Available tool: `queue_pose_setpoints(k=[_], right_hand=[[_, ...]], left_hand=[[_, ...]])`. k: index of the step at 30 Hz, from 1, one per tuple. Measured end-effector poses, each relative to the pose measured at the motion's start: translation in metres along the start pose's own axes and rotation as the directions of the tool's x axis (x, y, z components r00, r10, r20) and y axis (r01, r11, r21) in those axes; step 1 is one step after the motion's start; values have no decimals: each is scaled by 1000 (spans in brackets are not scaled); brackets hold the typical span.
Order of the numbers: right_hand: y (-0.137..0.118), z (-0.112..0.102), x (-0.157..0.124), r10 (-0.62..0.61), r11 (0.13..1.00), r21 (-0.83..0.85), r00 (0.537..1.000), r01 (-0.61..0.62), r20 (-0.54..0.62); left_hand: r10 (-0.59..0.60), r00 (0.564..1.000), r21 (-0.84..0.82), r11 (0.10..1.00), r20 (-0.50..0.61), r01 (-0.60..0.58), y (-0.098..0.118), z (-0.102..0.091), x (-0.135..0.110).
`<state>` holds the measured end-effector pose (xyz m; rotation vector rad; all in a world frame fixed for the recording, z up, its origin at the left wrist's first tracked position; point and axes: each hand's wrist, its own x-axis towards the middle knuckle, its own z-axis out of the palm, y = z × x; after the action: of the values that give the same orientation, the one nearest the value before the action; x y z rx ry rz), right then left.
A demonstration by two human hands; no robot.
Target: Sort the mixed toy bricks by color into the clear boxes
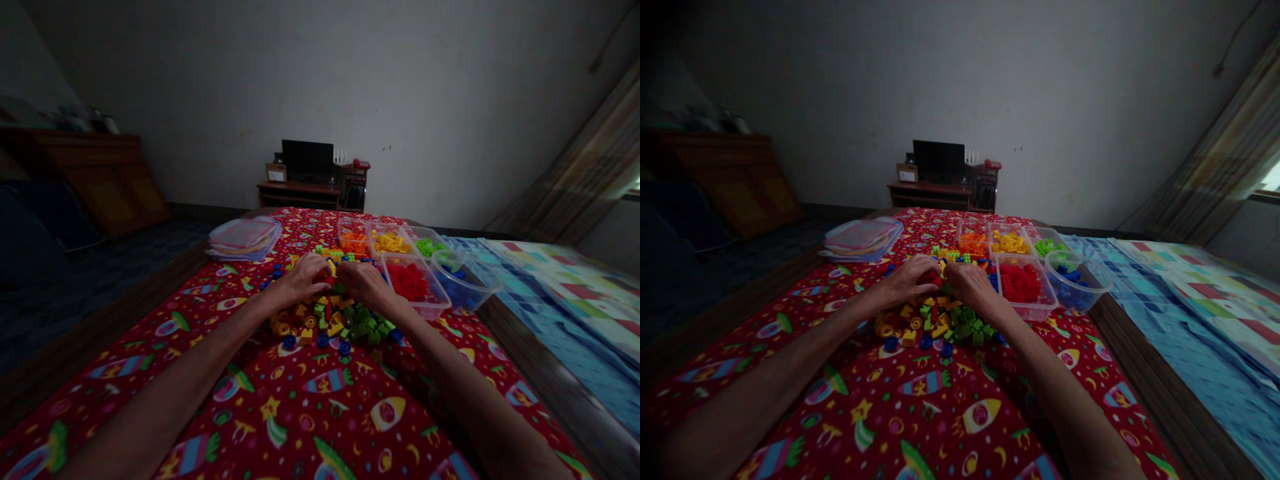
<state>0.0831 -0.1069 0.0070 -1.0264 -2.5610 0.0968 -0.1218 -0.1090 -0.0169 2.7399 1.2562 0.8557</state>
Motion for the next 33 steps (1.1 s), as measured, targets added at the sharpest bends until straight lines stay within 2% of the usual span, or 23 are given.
queue_pose_setpoints(k=[3,7,10,12,14,16,18,19,21,24,26,28,30,33], right_hand=[[5,0,-1,8,1000,27,1000,-7,-26],[15,5,2,-16,996,88,992,27,-127],[15,6,4,0,972,230,980,47,-200],[12,5,6,3,921,382,976,82,-217],[7,3,7,-36,862,489,978,134,-205],[3,2,7,-79,842,512,978,170,-195],[0,1,7,-96,851,493,977,181,-192],[0,0,7,-94,862,476,977,177,-193],[3,-5,6,-71,894,422,977,151,-199],[20,-22,2,7,969,243,976,47,-217],[38,-36,-3,86,995,67,974,-74,-209],[59,-50,-11,204,969,-102,962,-224,-179],[78,-60,-19,337,911,-212,934,-355,-117],[95,-67,-27,440,858,-269,897,-436,-51]], left_hand=[[-66,997,-16,998,-47,66,5,-10,0],[-128,989,-52,991,-74,125,15,-22,1],[-244,966,-210,952,-90,221,21,-23,4],[-349,936,-397,867,-51,302,23,-22,6],[-435,900,-572,732,28,371,24,-19,7],[-495,864,-675,607,93,420,26,-17,8],[-519,845,-704,552,129,446,27,-16,8],[-512,848,-696,561,133,448,27,-16,8],[-468,877,-618,657,113,430,27,-18,8],[-391,919,-333,861,48,384,24,-29,6],[-356,931,-123,923,84,364,22,-39,3],[-343,920,32,939,191,344,20,-49,0],[-339,888,136,940,309,312,17,-54,-4],[-336,838,214,940,431,266,13,-52,-7]])
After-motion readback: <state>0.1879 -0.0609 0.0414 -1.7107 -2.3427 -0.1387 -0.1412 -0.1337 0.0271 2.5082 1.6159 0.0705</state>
